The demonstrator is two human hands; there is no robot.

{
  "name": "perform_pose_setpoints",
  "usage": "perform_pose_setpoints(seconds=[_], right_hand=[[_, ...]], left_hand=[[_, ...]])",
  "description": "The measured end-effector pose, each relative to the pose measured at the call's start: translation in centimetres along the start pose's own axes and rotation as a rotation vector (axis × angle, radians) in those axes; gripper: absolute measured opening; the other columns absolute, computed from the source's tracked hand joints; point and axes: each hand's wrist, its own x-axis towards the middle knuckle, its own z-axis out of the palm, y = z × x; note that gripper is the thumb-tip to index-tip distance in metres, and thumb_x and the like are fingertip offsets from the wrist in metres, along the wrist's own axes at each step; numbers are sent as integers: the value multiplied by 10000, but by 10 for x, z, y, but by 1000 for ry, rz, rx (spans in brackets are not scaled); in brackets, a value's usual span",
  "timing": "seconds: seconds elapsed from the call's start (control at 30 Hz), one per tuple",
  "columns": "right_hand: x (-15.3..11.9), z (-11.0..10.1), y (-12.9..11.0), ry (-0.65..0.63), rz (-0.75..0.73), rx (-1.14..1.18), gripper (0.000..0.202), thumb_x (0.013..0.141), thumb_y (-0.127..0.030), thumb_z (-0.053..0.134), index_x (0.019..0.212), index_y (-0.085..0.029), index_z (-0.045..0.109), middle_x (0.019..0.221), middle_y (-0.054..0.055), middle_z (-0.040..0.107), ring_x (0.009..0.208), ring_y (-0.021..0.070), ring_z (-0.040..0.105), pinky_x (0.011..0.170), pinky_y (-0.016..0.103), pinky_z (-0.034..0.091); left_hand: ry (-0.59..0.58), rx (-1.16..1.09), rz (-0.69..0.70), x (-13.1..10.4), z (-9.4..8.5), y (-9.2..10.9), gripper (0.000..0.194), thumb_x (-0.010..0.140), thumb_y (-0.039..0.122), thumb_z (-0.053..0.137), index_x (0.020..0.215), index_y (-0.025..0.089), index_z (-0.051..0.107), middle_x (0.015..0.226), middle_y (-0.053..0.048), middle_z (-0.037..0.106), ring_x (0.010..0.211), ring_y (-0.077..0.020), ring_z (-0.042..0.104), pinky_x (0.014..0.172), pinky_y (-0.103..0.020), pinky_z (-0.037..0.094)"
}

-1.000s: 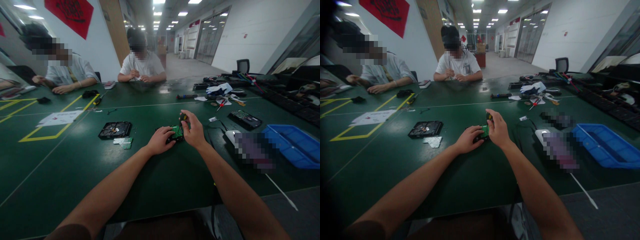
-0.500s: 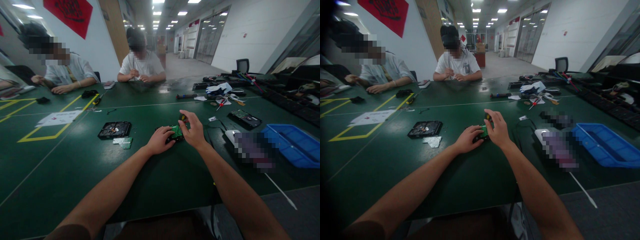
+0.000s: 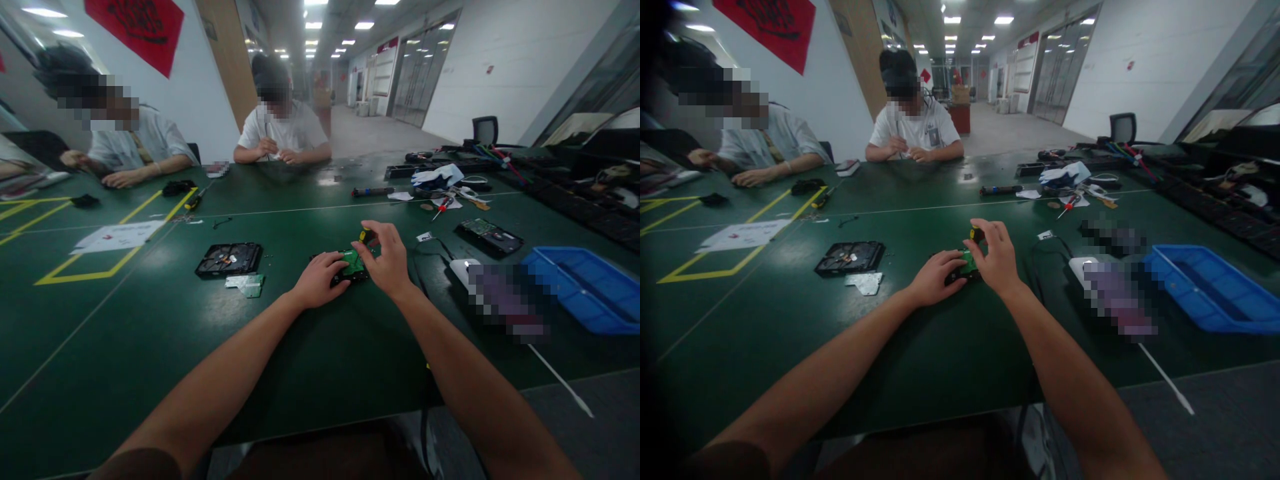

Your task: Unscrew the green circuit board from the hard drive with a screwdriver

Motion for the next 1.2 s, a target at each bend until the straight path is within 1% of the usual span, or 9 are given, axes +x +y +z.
perform_pose_setpoints(seconds=[0.33,0.57,0.67,0.93,1.07,1.2], right_hand=[[0,0,-2,21,-18,-2,394,970,-321,671,1350,-321,565,1132,68,649,926,237,655,863,469,601],[-2,1,-1,36,3,-10,415,968,-330,677,1365,-321,557,1225,76,682,963,250,682,867,481,603],[-2,1,1,48,4,-13,409,963,-348,689,1351,-309,564,1213,80,690,995,262,682,881,485,602],[-3,3,2,78,4,-53,434,933,-357,741,1325,-286,570,1182,80,676,979,251,670,863,465,598],[-2,2,-1,51,-2,-37,427,954,-321,705,1357,-302,566,1184,77,668,977,249,663,874,471,598],[-2,2,-5,41,-14,1,445,981,-253,634,1411,-341,562,1195,79,636,1058,260,641,921,486,598]], left_hand=[[0,14,2,1,-1,0,440,949,434,666,1327,212,627,1446,-142,594,1374,-332,549,1175,-592,439],[11,10,9,0,1,0,441,947,428,670,1333,220,626,1442,-139,598,1377,-330,547,1177,-591,440],[10,20,9,0,1,0,450,947,433,670,1334,209,625,1436,-141,602,1376,-329,548,1179,-577,441],[-9,16,-3,-1,0,0,453,950,430,667,1347,219,617,1454,-137,592,1381,-335,542,1180,-598,431],[-7,22,-5,-1,1,0,457,953,440,661,1344,207,621,1455,-139,591,1381,-332,543,1194,-582,422],[6,14,-3,-1,1,0,446,948,431,667,1339,219,628,1449,-137,596,1380,-336,546,1188,-591,426]])
